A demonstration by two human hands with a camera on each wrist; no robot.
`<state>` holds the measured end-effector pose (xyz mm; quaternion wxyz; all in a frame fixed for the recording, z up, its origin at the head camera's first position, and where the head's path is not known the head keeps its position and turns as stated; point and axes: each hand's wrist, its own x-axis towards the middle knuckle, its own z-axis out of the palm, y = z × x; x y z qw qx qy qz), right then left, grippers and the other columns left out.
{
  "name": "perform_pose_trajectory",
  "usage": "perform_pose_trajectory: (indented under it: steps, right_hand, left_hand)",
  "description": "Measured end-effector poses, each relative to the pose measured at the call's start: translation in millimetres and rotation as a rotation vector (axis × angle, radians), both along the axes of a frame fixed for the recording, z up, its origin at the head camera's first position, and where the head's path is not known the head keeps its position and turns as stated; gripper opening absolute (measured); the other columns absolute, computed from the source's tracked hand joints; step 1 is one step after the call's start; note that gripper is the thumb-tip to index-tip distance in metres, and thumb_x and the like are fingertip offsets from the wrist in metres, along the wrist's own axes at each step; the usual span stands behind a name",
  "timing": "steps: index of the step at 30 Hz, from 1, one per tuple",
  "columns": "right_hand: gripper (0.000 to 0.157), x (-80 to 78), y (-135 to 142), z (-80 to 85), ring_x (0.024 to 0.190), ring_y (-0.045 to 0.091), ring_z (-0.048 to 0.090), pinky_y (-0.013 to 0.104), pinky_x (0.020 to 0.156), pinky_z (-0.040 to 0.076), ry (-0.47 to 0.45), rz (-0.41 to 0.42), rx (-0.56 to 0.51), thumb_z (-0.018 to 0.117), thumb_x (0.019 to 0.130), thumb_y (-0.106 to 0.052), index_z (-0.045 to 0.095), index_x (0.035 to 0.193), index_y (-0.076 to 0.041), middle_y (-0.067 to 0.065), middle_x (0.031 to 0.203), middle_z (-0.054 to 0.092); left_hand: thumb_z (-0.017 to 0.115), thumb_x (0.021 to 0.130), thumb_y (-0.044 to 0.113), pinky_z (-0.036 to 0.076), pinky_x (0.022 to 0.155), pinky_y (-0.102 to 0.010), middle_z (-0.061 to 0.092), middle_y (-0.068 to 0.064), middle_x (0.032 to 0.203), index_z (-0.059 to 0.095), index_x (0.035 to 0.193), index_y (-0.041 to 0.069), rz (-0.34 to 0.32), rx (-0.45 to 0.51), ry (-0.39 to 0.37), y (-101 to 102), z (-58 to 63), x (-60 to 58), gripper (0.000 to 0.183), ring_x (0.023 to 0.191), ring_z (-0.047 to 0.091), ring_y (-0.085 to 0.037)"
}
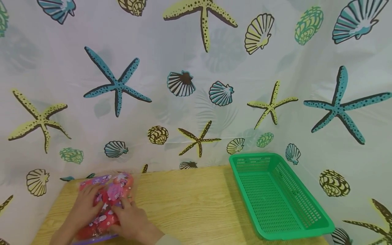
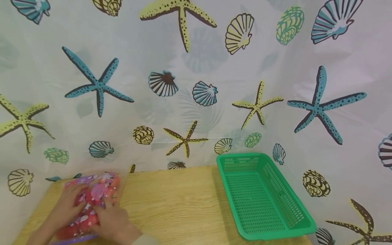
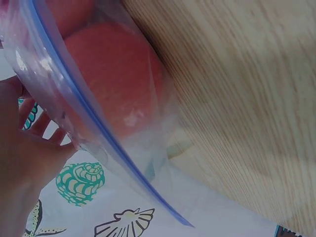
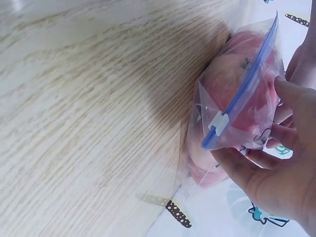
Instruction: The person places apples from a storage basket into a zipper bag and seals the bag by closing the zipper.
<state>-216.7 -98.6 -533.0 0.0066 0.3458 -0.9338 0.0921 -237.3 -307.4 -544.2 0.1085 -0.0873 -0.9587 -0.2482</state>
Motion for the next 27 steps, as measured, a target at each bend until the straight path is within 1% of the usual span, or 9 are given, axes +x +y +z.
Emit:
perform_pose_trajectory:
  steps: [5,8,10,13,16,18,20,23,27]
  right_hand:
    - [0.057,-5.9,10,-0.1,0.114,0.015,0.049,0.03,0.071,0.054,0.063,0.028,-0.047,0.052,0.086,-0.062,0.042,0.136,-0.039,-0.011,0.139,0.035]
    - [0.05,-10.6,16,0.4,0.107,0.014,0.052,0.028,0.073,0.053,0.107,0.041,-0.063,0.049,0.088,-0.06,0.048,0.133,-0.036,-0.01,0.135,0.041]
    - [0.047,-13.6,21,1.2,0.103,0.013,0.053,0.027,0.072,0.052,0.132,0.043,-0.067,0.047,0.089,-0.061,0.052,0.127,-0.034,-0.009,0.13,0.046]
    - [0.035,-17.1,24,0.8,0.101,0.012,0.053,0.025,0.07,0.051,0.153,0.04,-0.08,0.048,0.09,-0.059,0.058,0.11,-0.032,-0.01,0.123,0.05]
    - [0.03,-19.8,29,-1.3,0.102,0.012,0.054,0.025,0.071,0.051,0.169,0.035,-0.102,0.049,0.09,-0.056,0.059,0.106,-0.032,-0.011,0.123,0.05]
    - [0.034,-21.5,34,-3.5,0.105,0.012,0.054,0.025,0.073,0.051,0.171,0.026,-0.109,0.047,0.09,-0.058,0.059,0.11,-0.033,-0.01,0.126,0.05]
    - [0.043,-22.8,43,-5.2,0.108,0.013,0.054,0.027,0.077,0.051,0.166,0.012,-0.112,0.044,0.09,-0.061,0.058,0.12,-0.033,-0.009,0.128,0.05]
    - [0.054,-25.7,60,-7.5,0.11,0.014,0.053,0.029,0.079,0.051,0.145,-0.016,-0.121,0.039,0.089,-0.066,0.056,0.126,-0.03,-0.008,0.127,0.051]
    - [0.057,-31.9,90,-9.9,0.11,0.015,0.053,0.03,0.081,0.05,0.138,-0.06,-0.121,0.037,0.09,-0.066,0.056,0.126,-0.027,-0.006,0.126,0.052]
  left_hand:
    - [0.067,0.082,0.017,0.025,0.096,-0.068,0.046,-0.022,0.129,0.051,0.127,0.006,0.015,-0.001,-0.016,14,10.0,2.3,0.049,0.123,0.034,-0.045]
    - [0.067,0.084,0.021,0.027,0.096,-0.067,0.048,-0.022,0.128,0.051,0.127,0.007,0.019,-0.026,-0.004,20,13.5,1.9,0.048,0.122,0.037,-0.044]
    - [0.068,0.085,0.025,0.029,0.096,-0.066,0.048,-0.021,0.128,0.052,0.127,0.007,0.022,-0.044,0.004,24,14.4,1.0,0.048,0.122,0.038,-0.043]
    - [0.067,0.085,0.034,0.03,0.097,-0.065,0.047,-0.021,0.13,0.051,0.127,0.008,0.029,-0.07,-0.002,29,15.5,0.8,0.053,0.122,0.038,-0.042]
    - [0.064,0.084,0.047,0.03,0.096,-0.066,0.044,-0.019,0.137,0.05,0.13,0.01,0.047,-0.118,-0.024,33,18.4,1.7,0.061,0.125,0.037,-0.043]
    - [0.062,0.084,0.053,0.03,0.095,-0.068,0.04,-0.018,0.142,0.049,0.133,0.013,0.056,-0.143,-0.04,38,19.8,2.3,0.065,0.127,0.035,-0.044]
    - [0.06,0.084,0.056,0.029,0.095,-0.068,0.037,-0.017,0.145,0.048,0.134,0.014,0.056,-0.156,-0.041,44,19.1,2.9,0.066,0.129,0.034,-0.044]
    - [0.062,0.085,0.049,0.028,0.097,-0.068,0.039,-0.019,0.143,0.051,0.131,0.014,0.023,-0.117,0.005,55,15.5,2.0,0.059,0.13,0.033,-0.044]
    - [0.066,0.086,0.037,0.031,0.099,-0.062,0.052,-0.016,0.13,0.058,0.121,0.012,-0.043,-0.066,0.131,76,9.9,-1.9,0.044,0.126,0.04,-0.042]
